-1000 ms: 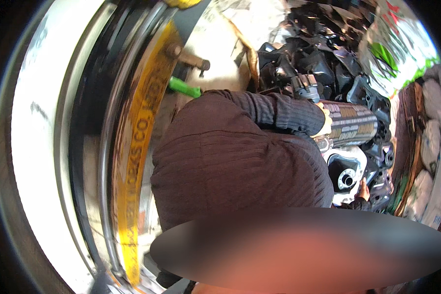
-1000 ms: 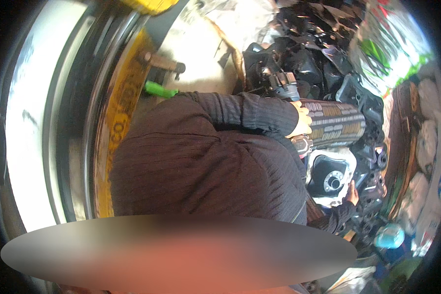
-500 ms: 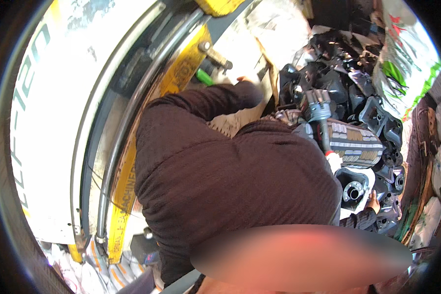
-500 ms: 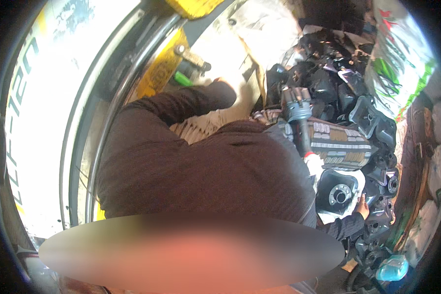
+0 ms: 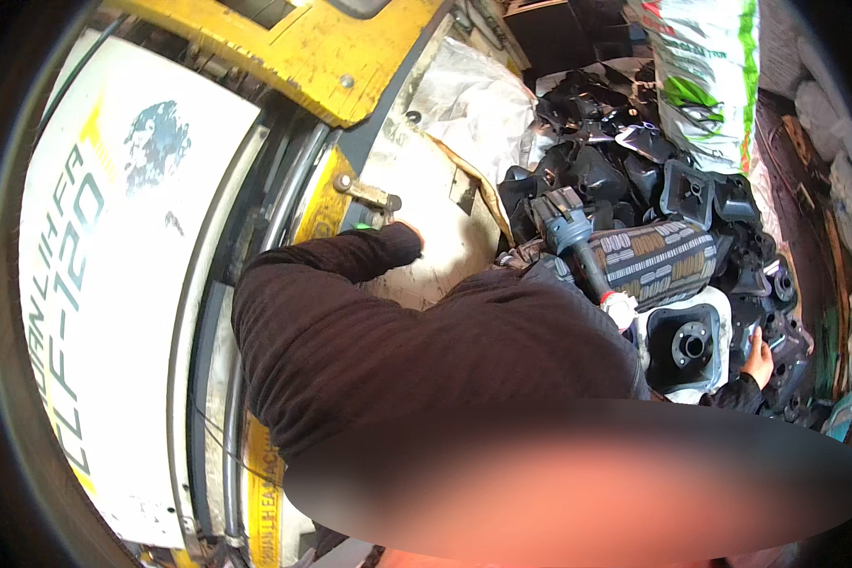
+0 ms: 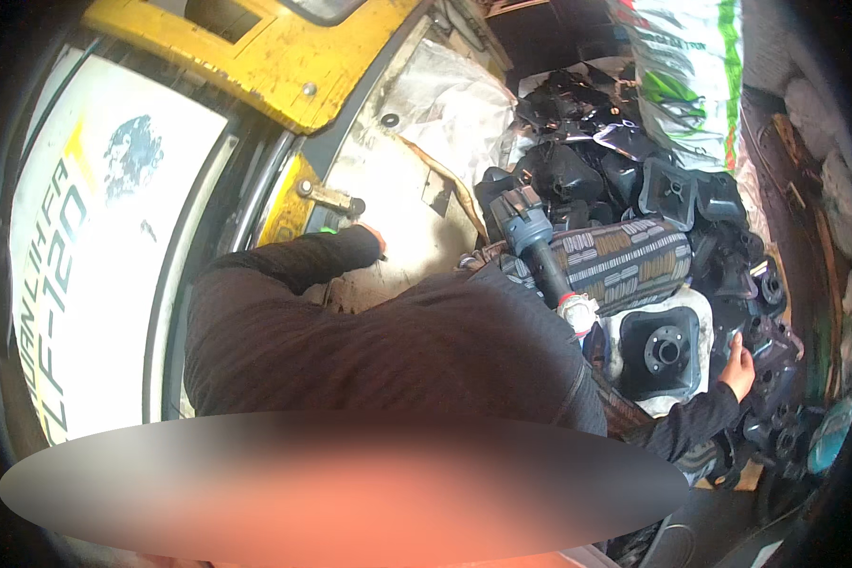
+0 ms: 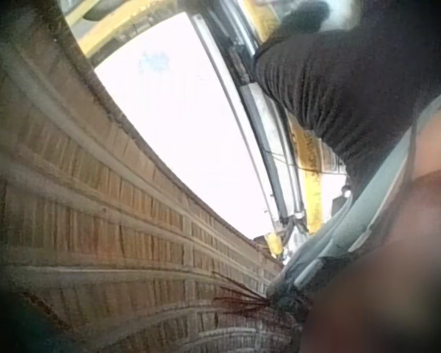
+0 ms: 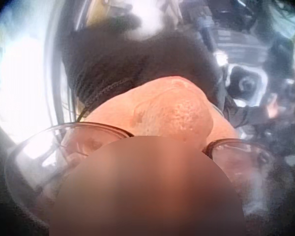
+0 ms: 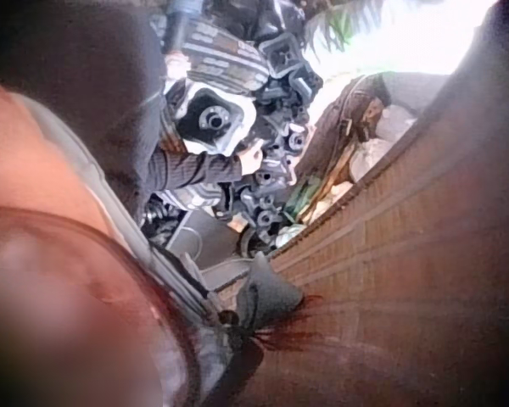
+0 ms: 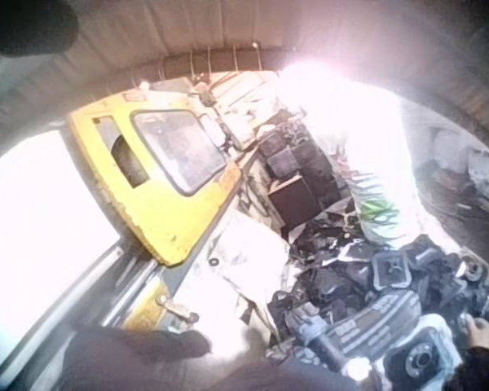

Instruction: The person uses a cordless drill to fasten bolts into a black mechanical housing. They repeatedly insert bolts, tighten them with the drill, and occasionally use a green tape measure to check dimensions. The person handles multiple similar housings and fasteners throughout the clip.

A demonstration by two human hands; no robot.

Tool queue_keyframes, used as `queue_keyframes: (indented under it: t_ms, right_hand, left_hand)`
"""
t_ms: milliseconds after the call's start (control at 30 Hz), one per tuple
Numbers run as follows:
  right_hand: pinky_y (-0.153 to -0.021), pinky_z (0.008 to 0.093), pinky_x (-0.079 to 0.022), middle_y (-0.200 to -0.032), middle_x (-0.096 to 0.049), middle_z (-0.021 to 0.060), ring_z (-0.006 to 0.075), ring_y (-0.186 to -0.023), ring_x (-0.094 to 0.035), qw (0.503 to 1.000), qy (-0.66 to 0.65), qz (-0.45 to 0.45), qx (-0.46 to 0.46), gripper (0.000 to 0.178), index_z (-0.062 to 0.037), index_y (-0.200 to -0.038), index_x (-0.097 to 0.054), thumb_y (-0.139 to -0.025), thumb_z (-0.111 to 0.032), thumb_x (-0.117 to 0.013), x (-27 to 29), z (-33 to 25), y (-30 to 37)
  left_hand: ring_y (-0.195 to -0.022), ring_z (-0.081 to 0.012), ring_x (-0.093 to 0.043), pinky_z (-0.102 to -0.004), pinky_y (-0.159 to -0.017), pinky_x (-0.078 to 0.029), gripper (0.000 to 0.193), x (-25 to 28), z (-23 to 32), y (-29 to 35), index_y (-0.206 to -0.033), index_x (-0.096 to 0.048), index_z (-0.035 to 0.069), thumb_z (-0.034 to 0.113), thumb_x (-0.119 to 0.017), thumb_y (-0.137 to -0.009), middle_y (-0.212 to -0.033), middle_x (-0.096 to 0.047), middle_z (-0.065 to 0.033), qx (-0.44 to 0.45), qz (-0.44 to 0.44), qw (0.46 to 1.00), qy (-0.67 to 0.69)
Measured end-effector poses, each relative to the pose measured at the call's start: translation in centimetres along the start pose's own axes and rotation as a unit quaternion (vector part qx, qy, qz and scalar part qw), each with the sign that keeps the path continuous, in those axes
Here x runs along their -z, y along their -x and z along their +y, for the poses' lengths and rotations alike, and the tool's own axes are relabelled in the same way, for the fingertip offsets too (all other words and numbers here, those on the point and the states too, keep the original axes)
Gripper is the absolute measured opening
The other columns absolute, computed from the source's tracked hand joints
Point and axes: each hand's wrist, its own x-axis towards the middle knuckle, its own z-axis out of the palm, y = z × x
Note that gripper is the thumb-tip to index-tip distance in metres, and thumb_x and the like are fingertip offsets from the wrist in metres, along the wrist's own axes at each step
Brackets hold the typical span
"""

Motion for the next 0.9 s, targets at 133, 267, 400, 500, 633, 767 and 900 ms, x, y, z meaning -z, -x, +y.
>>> queue_keyframes:
  t_ms: [133,267,400,500,633,767,900]
  right_hand:
    - [-0.082,0.0252,-0.041,-0.092,-0.067,0.0081,0.0141,-0.087,-0.058,0.994,-0.076,0.076,-0.021,0.054,0.0031,-0.095,-0.065,-0.083,-0.049,-0.059,-0.2,1.4,0.6]
    - [-0.081,0.0235,-0.041,-0.096,-0.067,0.0063,0.013,-0.09,-0.058,0.985,-0.067,0.113,0.116,0.05,0.0009,-0.103,-0.064,-0.086,-0.046,-0.056,0.7,1.6,2.4]
    - [-0.048,0.0219,-0.034,-0.084,-0.065,0.0026,0.007,-0.056,-0.05,0.98,-0.127,0.156,0.009,0.046,-0.0042,-0.102,-0.065,-0.087,-0.046,-0.052,-0.1,-0.9,5.8]
    - [-0.041,0.0201,-0.026,-0.058,-0.044,-0.0045,0.0039,-0.042,-0.034,0.964,-0.256,0.066,-0.022,0.041,-0.0069,-0.1,-0.065,-0.089,-0.043,-0.051,-4.9,-3.3,10.5]
    - [-0.036,0.0196,-0.023,-0.052,-0.028,-0.0076,0.0038,-0.04,-0.027,0.898,-0.432,-0.041,-0.076,0.041,-0.0051,-0.114,-0.058,-0.091,-0.038,-0.05,-12.9,-6.3,17.0]
    - [-0.038,0.0196,-0.031,-0.075,-0.048,-0.0035,0.0057,-0.052,-0.041,0.774,-0.627,-0.087,0.019,0.064,-0.007,-0.136,-0.034,-0.09,-0.05,-0.046,-14.6,-10.2,17.2]
    - [-0.092,0.0354,-0.043,-0.13,-0.047,0.0105,0.024,-0.115,-0.049,0.776,-0.608,-0.001,-0.168,0.056,-0.0117,-0.136,-0.036,-0.09,-0.043,-0.043,-14.3,-14.0,15.3]
  left_hand:
    - [-0.075,-0.0354,-0.065,-0.046,-0.066,-0.052,0.029,14.7,3.5,2.8,-0.09,-0.065,-0.002,0.012,-0.06,-0.065,-0.079,-0.064,-0.0226,-0.035,0.137,0.987,0.075]
    - [-0.08,-0.0297,-0.06,-0.0436,-0.066,-0.049,0.03,28.5,3.3,4.9,-0.093,-0.064,0.014,0.015,-0.063,-0.063,-0.08,-0.064,-0.0092,-0.137,0.566,0.799,0.149]
    - [-0.092,-0.0252,-0.056,-0.0362,-0.079,-0.044,0.043,35.3,9.3,6.1,-0.095,-0.065,0.017,0.007,-0.069,-0.054,-0.098,-0.06,-0.0042,-0.416,0.731,0.495,0.218]
    - [-0.087,-0.0237,-0.058,-0.0343,-0.074,-0.048,0.034,35.9,15.7,4.3,-0.097,-0.064,0.013,0.01,-0.072,-0.065,-0.094,-0.06,-0.0064,-0.588,0.628,0.359,0.362]
    - [-0.069,-0.0183,-0.064,-0.0302,-0.056,-0.053,0.025,34.3,19.5,0.4,-0.097,-0.06,0.005,0.012,-0.07,-0.075,-0.084,-0.063,-0.0091,-0.636,0.217,0.339,0.658]
    - [-0.064,-0.0262,-0.067,-0.0332,-0.041,-0.054,0.028,33.5,19.2,-1.9,-0.1,-0.053,0.0,0.006,-0.067,-0.077,-0.084,-0.064,-0.0156,-0.608,-0.194,0.265,0.723]
    - [-0.073,-0.0269,-0.067,-0.0377,-0.049,-0.056,0.036,32.7,19.8,-4.7,-0.107,-0.053,0.003,0.009,-0.07,-0.075,-0.089,-0.063,-0.014,-0.611,-0.209,0.385,0.659]
